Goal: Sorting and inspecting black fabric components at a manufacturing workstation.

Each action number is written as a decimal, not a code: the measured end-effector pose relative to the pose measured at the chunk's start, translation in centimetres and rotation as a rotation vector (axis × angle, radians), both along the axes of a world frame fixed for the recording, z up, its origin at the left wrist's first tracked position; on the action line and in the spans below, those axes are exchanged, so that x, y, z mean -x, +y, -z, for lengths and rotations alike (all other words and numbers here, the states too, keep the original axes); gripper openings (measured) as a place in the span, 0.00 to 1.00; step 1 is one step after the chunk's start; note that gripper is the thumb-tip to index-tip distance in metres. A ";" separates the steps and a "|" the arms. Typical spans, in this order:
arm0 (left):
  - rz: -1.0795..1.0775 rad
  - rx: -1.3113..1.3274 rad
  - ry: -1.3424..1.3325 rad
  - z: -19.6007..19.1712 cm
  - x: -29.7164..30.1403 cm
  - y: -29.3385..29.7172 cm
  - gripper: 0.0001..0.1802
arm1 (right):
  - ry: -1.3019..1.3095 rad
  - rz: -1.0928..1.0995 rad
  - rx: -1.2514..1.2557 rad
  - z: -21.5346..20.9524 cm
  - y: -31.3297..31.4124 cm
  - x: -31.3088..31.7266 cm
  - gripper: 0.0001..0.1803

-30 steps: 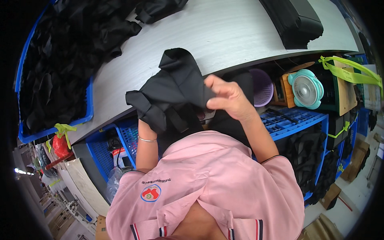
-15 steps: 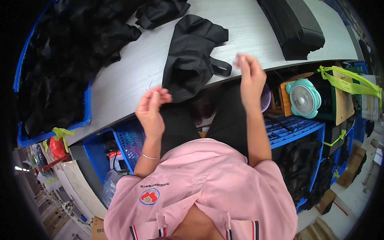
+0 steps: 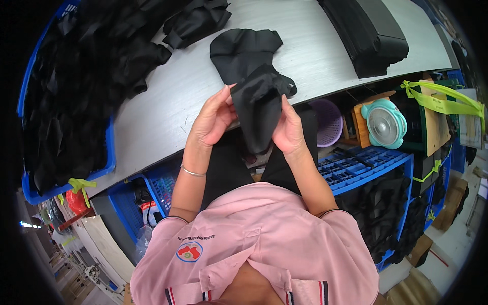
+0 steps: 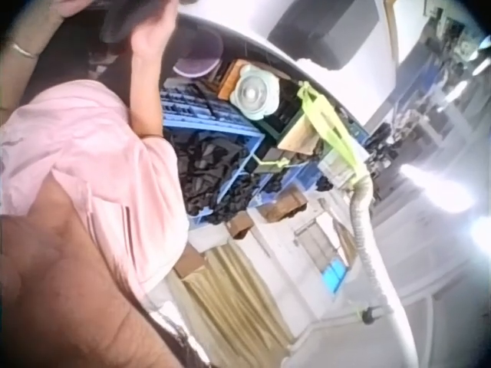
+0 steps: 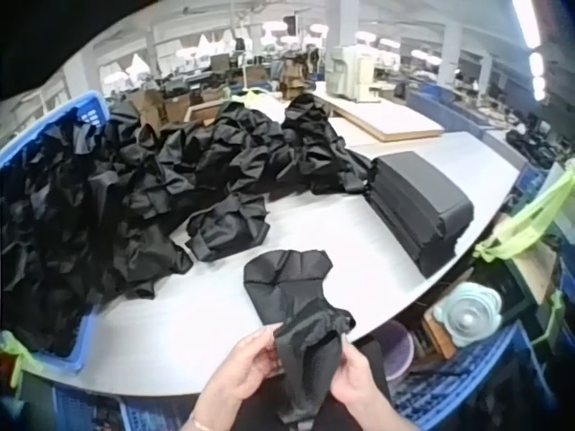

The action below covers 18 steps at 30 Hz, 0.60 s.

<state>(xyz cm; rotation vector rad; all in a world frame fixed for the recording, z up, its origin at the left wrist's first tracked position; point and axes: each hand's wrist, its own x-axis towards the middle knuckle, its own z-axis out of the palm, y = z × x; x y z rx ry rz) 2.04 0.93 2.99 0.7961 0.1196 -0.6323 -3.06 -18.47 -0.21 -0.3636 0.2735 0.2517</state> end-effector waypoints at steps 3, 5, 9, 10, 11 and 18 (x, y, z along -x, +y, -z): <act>0.029 0.147 0.118 0.1 0.0 -1.5 0.19 | -0.016 -0.028 0.021 0.7 -0.8 -0.3 0.25; -0.003 0.140 0.111 0.5 0.0 -2.3 0.20 | -0.051 -0.009 0.085 0.7 -0.7 -0.2 0.24; 0.093 0.261 0.138 0.4 -0.6 -3.0 0.20 | -0.116 0.042 0.253 1.2 -0.4 -0.2 0.24; 0.113 0.311 0.058 0.7 -0.8 -2.9 0.20 | -0.115 0.046 0.255 1.1 -0.6 -0.3 0.24; 0.132 0.360 -0.022 0.9 -1.1 -2.8 0.21 | -0.104 0.060 0.291 0.9 -0.8 -0.4 0.24; 0.117 0.121 -0.016 2.0 -1.6 -0.9 0.23 | -0.043 0.040 0.019 0.2 -3.4 -1.0 0.34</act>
